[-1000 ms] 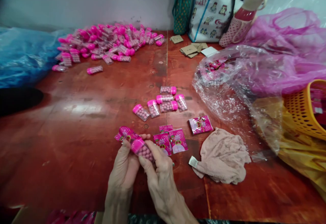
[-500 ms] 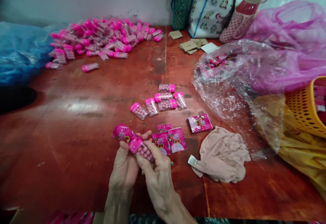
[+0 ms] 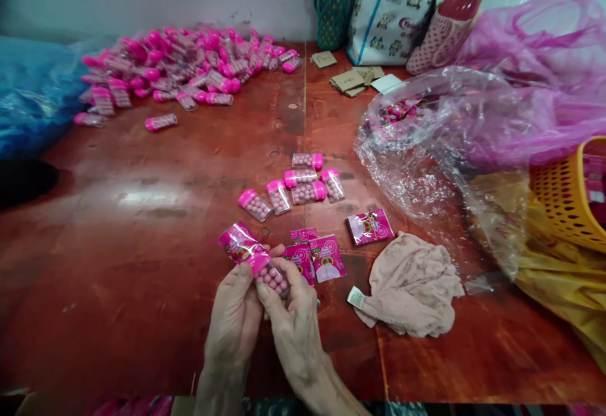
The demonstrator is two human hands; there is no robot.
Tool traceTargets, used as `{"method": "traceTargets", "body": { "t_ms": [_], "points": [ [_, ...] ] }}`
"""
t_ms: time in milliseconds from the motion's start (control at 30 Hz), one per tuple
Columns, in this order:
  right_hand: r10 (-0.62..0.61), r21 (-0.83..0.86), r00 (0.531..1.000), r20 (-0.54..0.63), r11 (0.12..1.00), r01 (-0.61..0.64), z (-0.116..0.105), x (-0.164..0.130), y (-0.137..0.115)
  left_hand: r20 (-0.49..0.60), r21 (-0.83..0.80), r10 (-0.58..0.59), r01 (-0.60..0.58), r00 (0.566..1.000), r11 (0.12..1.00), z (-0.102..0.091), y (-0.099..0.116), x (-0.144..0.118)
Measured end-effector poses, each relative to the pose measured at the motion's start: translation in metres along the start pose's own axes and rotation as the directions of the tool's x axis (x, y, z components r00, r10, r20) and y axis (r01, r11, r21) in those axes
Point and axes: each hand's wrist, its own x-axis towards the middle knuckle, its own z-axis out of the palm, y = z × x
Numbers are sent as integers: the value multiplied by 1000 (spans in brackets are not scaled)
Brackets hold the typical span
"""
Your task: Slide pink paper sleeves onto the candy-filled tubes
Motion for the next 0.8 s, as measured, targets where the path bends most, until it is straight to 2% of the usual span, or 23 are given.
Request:
{"method": "traceTargets", "body": {
  "t_ms": [100,300,467,567,633,700,800],
  "points": [
    [52,26,999,4,998,-52,1,0,1,-4,1,-64,64,998,998,1,1,0],
    [142,-30,990,11,990,-141,4,-4,-5,-63,20,-90,92,994,996,1,2,-8],
    [132,54,982,132,989,-140,-1,4,-11,8,20,-25,25,1000,999,-6,14,-8],
    [201,174,952,230,954,-243,-3,6,-11,22,86,-30,28,999,996,-7,20,-5],
    [252,233,915,315,914,-332,-3,4,-11,18,138,-63,60,998,989,-4,21,-6],
    [286,242,881,378,888,-392,-3,1,-13,31,167,-84,77,996,983,-1,20,-8],
    [292,235,862,414,881,-411,-4,-4,-16,51,175,-56,46,997,984,3,17,-12]
  ]
}}
